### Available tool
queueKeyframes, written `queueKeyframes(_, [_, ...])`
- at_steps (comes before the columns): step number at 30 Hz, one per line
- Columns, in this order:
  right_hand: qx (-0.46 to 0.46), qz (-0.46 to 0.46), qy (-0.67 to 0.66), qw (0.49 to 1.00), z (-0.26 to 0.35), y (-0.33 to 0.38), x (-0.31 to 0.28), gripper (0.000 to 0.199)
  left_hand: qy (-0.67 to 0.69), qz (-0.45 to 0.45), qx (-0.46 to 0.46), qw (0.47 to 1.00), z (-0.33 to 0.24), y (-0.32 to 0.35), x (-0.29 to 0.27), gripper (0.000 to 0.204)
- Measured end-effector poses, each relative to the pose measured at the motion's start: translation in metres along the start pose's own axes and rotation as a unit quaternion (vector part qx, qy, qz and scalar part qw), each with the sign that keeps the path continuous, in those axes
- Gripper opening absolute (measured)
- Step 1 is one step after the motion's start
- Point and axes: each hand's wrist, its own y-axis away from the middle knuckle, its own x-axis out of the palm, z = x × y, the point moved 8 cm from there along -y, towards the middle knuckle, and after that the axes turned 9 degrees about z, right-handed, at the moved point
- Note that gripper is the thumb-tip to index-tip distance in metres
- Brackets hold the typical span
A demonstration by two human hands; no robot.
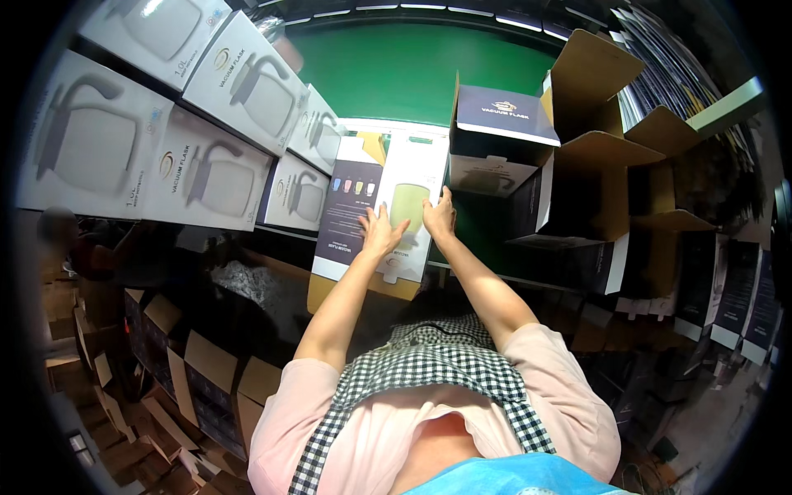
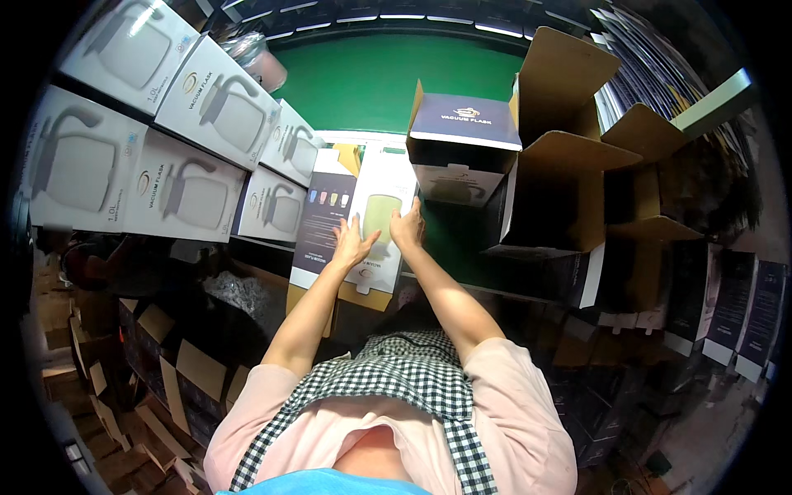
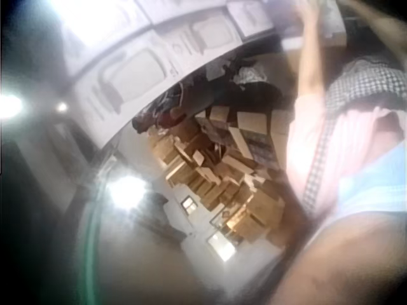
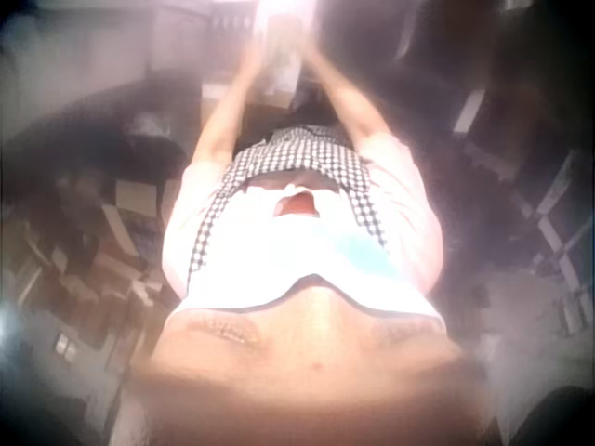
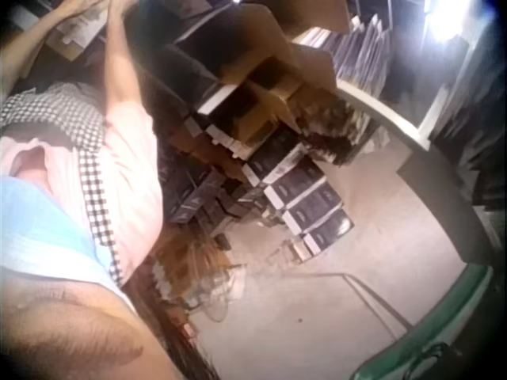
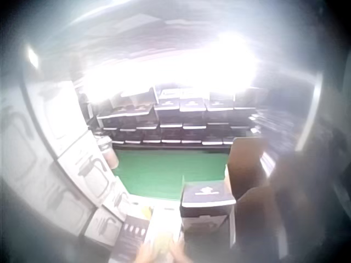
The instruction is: The person places vacuum flasks into individual product boxes and then stacks the boxes into a larger shipping carton in a warehouse.
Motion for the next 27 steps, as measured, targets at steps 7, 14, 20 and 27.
queueKeyframes(7, [-0.077,0.013,0.017,0.997,0.041,0.029,-0.029,0.067,-0.097,-0.025,0.096,0.99,-0.089,0.036,0.015,0.088])
queueKeyframes(14, [-0.24,0.216,-0.31,0.894,0.112,0.083,-0.048,0.04,-0.154,-0.289,0.188,0.926,-0.088,0.138,-0.13,0.029])
queueKeyframes(20, [-0.424,0.037,-0.39,0.817,0.201,0.114,-0.165,0.039,0.222,-0.308,0.263,0.887,0.011,0.326,-0.301,0.012])
queueKeyframes(27, [-0.539,0.349,-0.282,0.713,0.332,0.166,-0.141,0.072,0.293,-0.231,0.337,0.864,0.02,0.19,-0.245,0.023])
